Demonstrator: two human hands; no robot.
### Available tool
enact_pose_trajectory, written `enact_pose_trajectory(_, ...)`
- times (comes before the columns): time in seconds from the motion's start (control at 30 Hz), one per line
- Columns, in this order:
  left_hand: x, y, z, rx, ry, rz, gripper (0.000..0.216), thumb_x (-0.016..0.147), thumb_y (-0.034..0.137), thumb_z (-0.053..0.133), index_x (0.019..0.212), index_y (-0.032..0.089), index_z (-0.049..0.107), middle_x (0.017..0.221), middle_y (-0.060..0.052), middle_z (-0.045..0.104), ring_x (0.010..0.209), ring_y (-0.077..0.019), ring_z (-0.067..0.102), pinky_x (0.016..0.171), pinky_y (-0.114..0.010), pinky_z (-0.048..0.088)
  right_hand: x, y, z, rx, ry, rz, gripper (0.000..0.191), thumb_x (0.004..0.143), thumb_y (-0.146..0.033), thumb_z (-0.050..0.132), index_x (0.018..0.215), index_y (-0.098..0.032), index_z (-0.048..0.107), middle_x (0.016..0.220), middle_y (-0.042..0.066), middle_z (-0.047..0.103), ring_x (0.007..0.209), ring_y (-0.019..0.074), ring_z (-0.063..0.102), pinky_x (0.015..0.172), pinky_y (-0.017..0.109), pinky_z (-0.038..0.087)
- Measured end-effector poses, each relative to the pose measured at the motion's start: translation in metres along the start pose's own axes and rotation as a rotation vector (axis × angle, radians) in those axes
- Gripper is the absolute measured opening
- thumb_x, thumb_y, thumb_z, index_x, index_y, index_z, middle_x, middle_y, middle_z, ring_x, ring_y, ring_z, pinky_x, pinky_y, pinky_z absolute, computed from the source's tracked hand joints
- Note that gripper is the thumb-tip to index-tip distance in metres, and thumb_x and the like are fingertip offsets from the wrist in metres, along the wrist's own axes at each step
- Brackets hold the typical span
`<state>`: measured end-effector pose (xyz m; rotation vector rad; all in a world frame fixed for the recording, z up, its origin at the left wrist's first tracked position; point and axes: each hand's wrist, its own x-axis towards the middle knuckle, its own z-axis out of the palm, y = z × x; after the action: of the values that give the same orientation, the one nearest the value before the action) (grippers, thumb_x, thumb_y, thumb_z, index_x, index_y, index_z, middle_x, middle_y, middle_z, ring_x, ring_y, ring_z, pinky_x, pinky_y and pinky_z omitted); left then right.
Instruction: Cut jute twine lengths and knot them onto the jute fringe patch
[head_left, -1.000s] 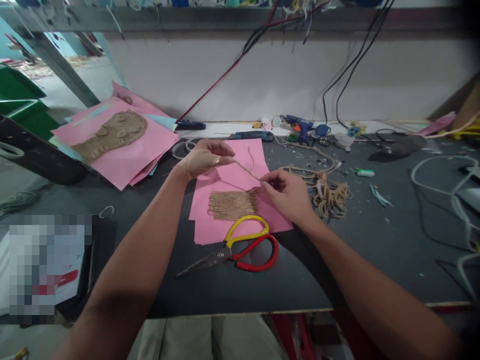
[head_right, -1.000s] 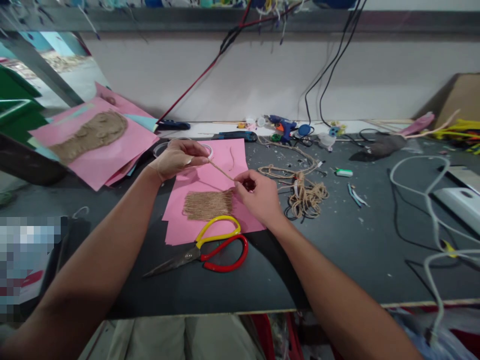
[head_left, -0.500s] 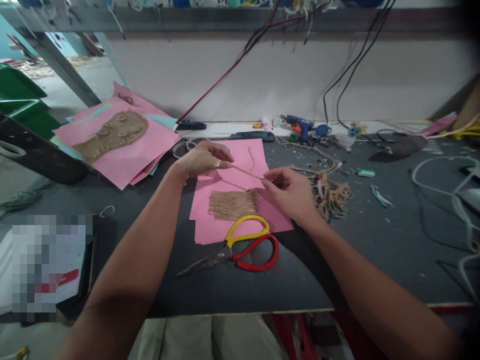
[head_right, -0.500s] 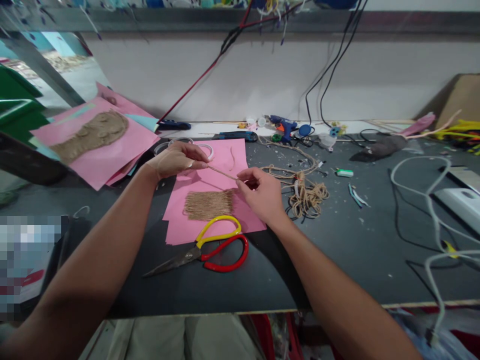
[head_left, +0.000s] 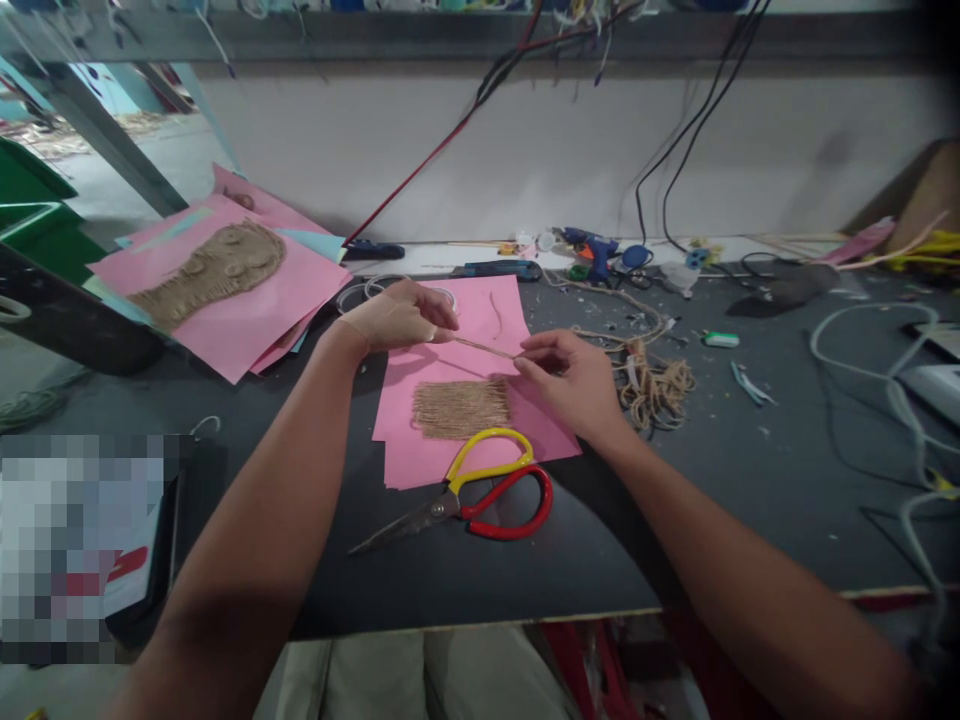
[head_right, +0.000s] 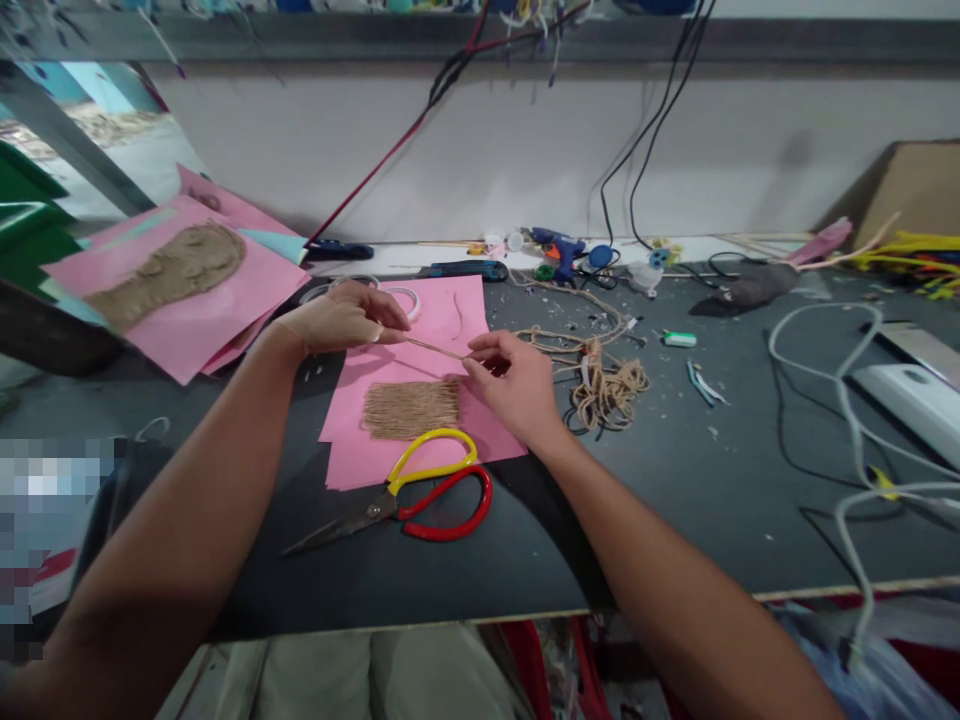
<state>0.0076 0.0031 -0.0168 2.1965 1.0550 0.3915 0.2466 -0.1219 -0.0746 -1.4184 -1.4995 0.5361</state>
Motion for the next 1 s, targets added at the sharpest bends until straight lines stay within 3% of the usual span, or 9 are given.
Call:
enact_pose_trajectory(0.17,-0.003,0.016,-0.003,0.118,0.065,-0.011,0.025,0.072,0.027,0.071,0.095,0.02,0.079,0.102,-0.006,0.077,0.081,-0.0151,0.063,0.074,-0.028,0.049,0.001,0.0,0.0,0.019,0.001,-0.005,0.019,0.078,-0.023,0.074,0.096,-0.017,0.07,0.082,0.004,0.077,0.073,0.0178,0.071,0.07,0.032,0.052)
enact_pose_trajectory(0.33,-0.003,0.037,0.002,0.128,0.168,0.043,0.025,0.077,0.031,0.069,0.095,0.019,0.081,0.092,-0.007,0.077,0.074,-0.0149,0.061,0.069,-0.028,0.047,0.001,-0.003,-0.001,0.008,0.001,-0.013,0.018,0.079,-0.022,0.074,0.095,-0.017,0.07,0.081,0.004,0.077,0.072,0.0174,0.07,0.069,0.031,0.051)
enact_pose_trajectory(0.43,0.001,0.05,0.013,0.089,0.088,0.179,0.025,0.078,0.032,0.07,0.097,0.02,0.082,0.096,-0.006,0.079,0.084,-0.0164,0.066,0.077,-0.027,0.049,0.0,-0.005,-0.001,-0.009,-0.002,-0.02,0.02,0.079,-0.022,0.074,0.097,-0.016,0.069,0.081,0.005,0.077,0.072,0.0177,0.07,0.068,0.031,0.051)
enact_pose_trajectory(0.53,0.005,0.059,0.026,0.165,-0.081,0.209,0.026,0.079,0.033,0.069,0.099,0.021,0.081,0.102,-0.006,0.079,0.094,-0.0196,0.069,0.084,-0.029,0.049,0.0,-0.006,-0.002,0.008,-0.001,-0.028,0.022,0.08,-0.023,0.074,0.099,-0.016,0.068,0.083,0.006,0.077,0.073,0.0181,0.071,0.069,0.031,0.051)
enact_pose_trajectory(0.6,0.008,0.062,0.033,0.247,-0.122,0.2,0.025,0.082,0.035,0.067,0.097,0.021,0.081,0.099,-0.006,0.08,0.093,-0.021,0.07,0.081,-0.031,0.049,0.0,-0.006,-0.002,0.02,0.003,-0.035,0.022,0.08,-0.024,0.074,0.099,-0.016,0.068,0.084,0.006,0.077,0.074,0.0181,0.071,0.069,0.032,0.052)
enact_pose_trajectory(0.87,0.01,0.061,0.042,0.357,-0.13,0.193,0.024,0.082,0.035,0.063,0.087,0.021,0.081,0.087,-0.006,0.078,0.079,-0.0195,0.066,0.072,-0.03,0.045,0.0,-0.004,-0.001,0.016,0.002,-0.064,0.02,0.081,-0.024,0.072,0.1,-0.017,0.068,0.084,0.005,0.076,0.074,0.0184,0.069,0.071,0.032,0.052)
enact_pose_trajectory(1.0,0.01,0.057,0.038,0.403,-0.104,0.176,0.025,0.083,0.036,0.061,0.087,0.021,0.081,0.084,-0.006,0.077,0.08,-0.0203,0.064,0.073,-0.03,0.044,-0.001,-0.008,-0.005,-0.118,0.06,-0.199,0.015,0.085,-0.027,0.068,0.098,-0.019,0.07,0.096,0.007,0.075,0.083,0.0207,0.066,0.077,0.036,0.051)
